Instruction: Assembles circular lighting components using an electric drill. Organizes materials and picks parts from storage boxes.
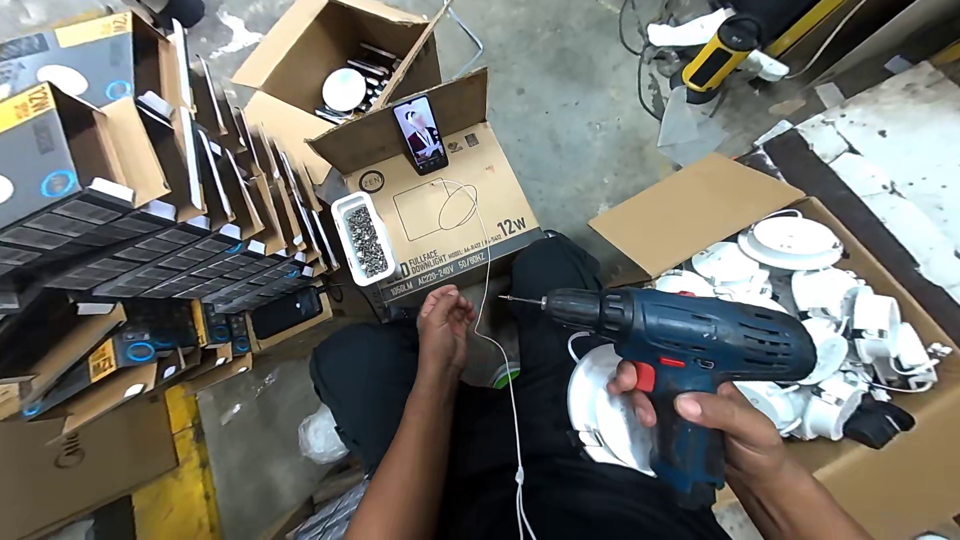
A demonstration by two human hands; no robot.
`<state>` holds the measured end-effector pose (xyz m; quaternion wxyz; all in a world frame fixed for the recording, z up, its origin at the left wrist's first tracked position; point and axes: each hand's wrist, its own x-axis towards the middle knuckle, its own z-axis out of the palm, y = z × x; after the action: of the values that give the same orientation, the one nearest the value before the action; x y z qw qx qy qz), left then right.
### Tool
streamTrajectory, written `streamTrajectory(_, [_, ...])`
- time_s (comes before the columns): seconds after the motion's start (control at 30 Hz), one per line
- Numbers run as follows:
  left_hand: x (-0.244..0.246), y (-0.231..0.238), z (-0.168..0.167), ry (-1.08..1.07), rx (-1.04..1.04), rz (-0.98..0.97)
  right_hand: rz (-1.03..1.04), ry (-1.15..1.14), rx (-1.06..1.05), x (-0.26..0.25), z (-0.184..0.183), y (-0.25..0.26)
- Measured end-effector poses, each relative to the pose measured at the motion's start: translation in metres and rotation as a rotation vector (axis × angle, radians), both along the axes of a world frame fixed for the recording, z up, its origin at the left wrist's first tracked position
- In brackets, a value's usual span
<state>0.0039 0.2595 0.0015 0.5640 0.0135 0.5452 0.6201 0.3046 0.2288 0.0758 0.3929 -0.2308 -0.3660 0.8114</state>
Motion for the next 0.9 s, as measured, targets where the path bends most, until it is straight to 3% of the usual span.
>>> streamTrajectory(0.13, [-0.018,0.006,0.006,0.099,0.027,-0.07,0.018,-0.015,0.007,0.0,0.0,0.001])
streamTrajectory(0.23, [-0.034,0.017,0.006,0.298,-0.009,-0.27,0.023,-0.006,0.007,-0.001,0.0,0.002])
streamTrajectory(0.37, [-0.06,0.036,-0.009,0.82,-0.135,-0.844,0.028,-0.036,-0.005,-0.001,0.0,0.002])
streamTrajectory(0.47, [-0.067,0.049,-0.024,1.128,-0.343,-1.312,0.042,-0.031,-0.01,0.001,0.0,0.002])
streamTrajectory(0.57, [-0.052,0.049,-0.045,1.168,-0.561,-1.724,0.044,-0.048,-0.017,0.005,-0.001,0.003])
streamTrajectory(0.67, [-0.026,0.035,-0.073,1.026,-0.485,-1.977,0.039,-0.076,-0.04,0.01,-0.001,-0.001])
streamTrajectory(0.77, [-0.02,0.044,-0.078,1.019,-0.431,-1.881,0.031,-0.058,-0.052,0.011,0.001,0.002])
streamTrajectory(0.83, [-0.03,0.053,-0.065,1.149,-0.367,-1.581,0.028,-0.045,-0.059,0.012,0.001,0.002])
streamTrajectory(0.9, [-0.038,0.057,-0.045,1.231,-0.107,-1.123,0.027,-0.037,-0.051,0.014,-0.001,0.001])
